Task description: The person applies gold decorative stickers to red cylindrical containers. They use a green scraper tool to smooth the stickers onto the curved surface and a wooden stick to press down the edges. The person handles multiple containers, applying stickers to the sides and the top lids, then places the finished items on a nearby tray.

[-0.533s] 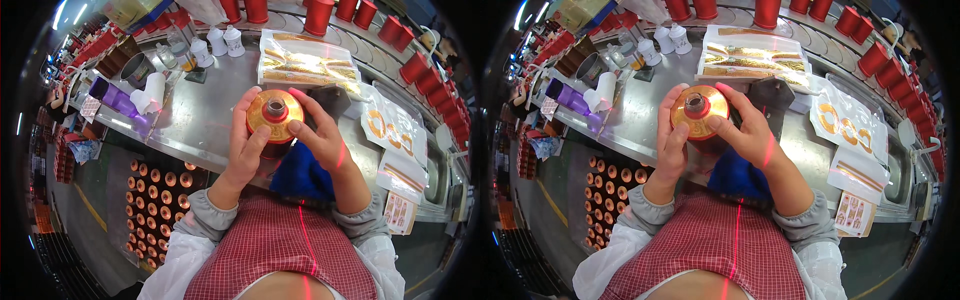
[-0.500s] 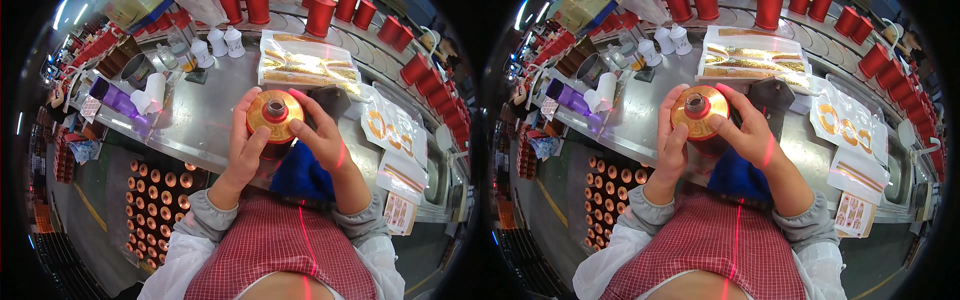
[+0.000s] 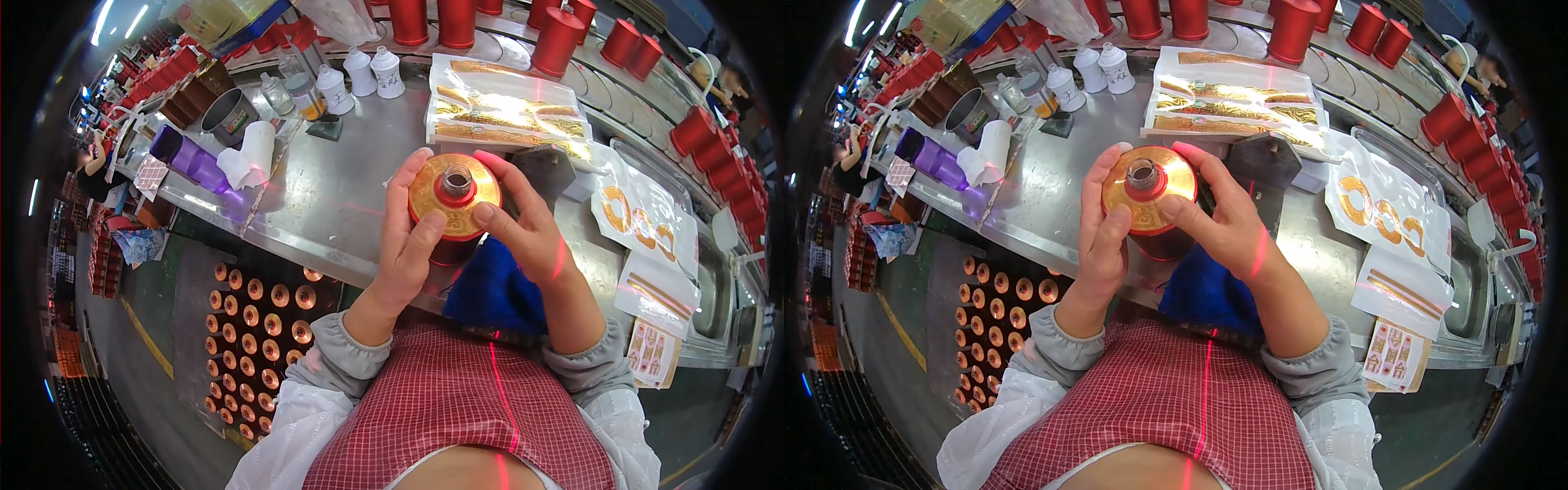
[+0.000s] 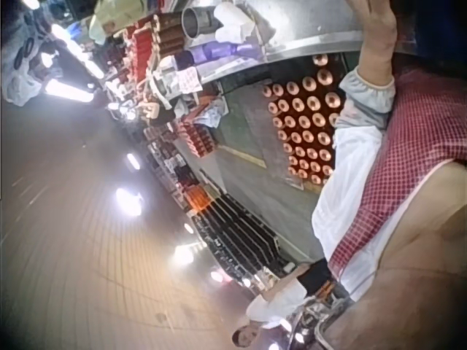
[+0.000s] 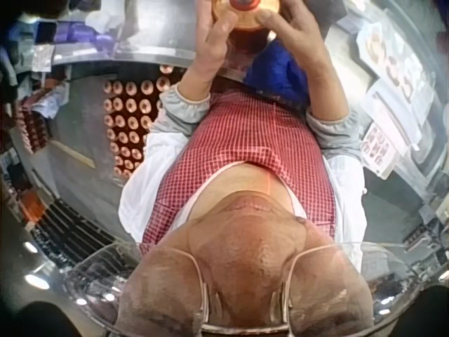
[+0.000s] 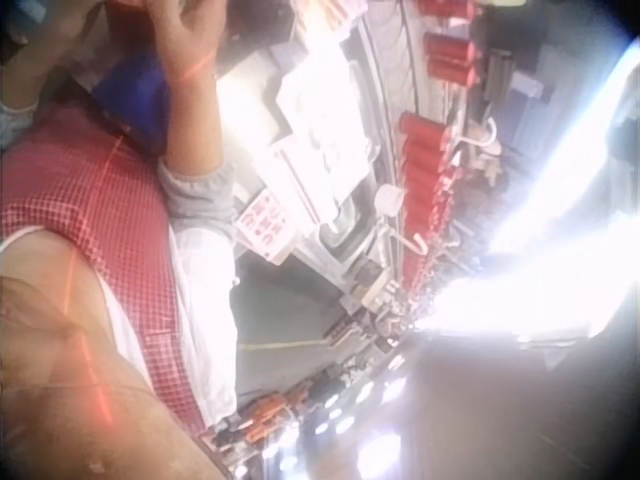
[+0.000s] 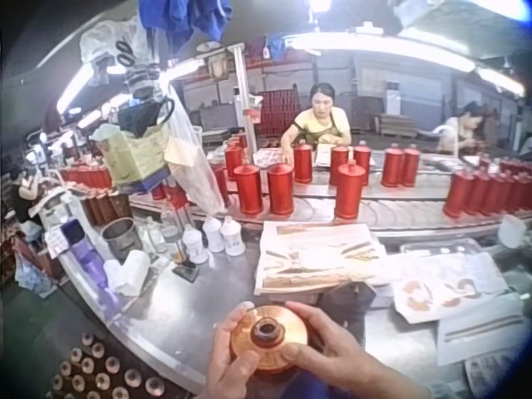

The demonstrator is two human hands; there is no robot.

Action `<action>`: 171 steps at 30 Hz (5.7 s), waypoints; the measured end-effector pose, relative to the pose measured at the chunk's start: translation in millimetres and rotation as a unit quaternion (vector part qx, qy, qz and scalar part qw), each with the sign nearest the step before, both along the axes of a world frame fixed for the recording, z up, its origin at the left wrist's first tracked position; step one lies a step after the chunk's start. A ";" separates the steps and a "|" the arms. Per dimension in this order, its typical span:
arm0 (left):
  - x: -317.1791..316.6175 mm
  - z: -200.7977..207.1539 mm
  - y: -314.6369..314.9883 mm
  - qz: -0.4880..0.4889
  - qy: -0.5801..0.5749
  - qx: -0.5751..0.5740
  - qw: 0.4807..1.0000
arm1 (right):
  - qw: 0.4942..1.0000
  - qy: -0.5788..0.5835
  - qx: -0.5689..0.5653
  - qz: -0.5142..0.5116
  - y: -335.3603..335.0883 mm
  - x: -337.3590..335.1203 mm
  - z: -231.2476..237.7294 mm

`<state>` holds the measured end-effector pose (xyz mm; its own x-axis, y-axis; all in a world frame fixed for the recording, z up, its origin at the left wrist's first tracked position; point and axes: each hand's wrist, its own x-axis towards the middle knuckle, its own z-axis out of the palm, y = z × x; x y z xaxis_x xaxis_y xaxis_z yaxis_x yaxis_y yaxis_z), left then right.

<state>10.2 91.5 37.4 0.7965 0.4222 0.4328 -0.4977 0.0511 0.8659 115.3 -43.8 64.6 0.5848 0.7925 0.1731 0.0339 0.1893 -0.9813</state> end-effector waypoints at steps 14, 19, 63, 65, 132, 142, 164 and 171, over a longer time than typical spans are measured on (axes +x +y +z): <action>0.2 8.7 -7.3 0.028 0.030 -0.029 0.999 | 1.000 0.004 -0.012 0.017 -3.3 1.3 3.3; 0.6 8.3 -8.9 0.026 0.034 -0.037 0.998 | 1.000 0.010 -0.009 0.011 -3.3 0.1 2.4; 9.1 -11.5 31.1 0.011 0.048 0.178 0.983 | 0.811 -0.582 -0.010 0.054 -24.1 19.1 55.4; 8.9 -16.6 33.1 -0.009 0.040 0.163 0.986 | 0.843 -0.537 0.019 0.031 -28.2 18.9 57.7; 10.2 -1.4 -3.8 0.003 0.059 0.062 0.996 | 0.882 -0.363 -0.098 -0.285 7.2 58.5 21.9; 12.5 2.3 0.4 -0.009 0.073 0.032 0.997 | 0.923 -0.295 -0.033 -0.246 13.6 47.8 23.5; 10.7 2.6 15.9 -0.088 0.060 0.007 0.994 | 0.987 -0.054 -0.028 -0.152 10.7 44.4 43.0; 13.4 -0.5 16.5 -0.103 0.053 -0.012 0.993 | 0.968 -0.188 -0.018 -0.168 13.8 44.4 31.0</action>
<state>23.6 108.0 36.9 0.9074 0.2539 0.3349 -0.3815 0.1633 0.9098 159.7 -30.0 95.7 0.7116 0.5783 0.3989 0.4431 0.0712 -0.8937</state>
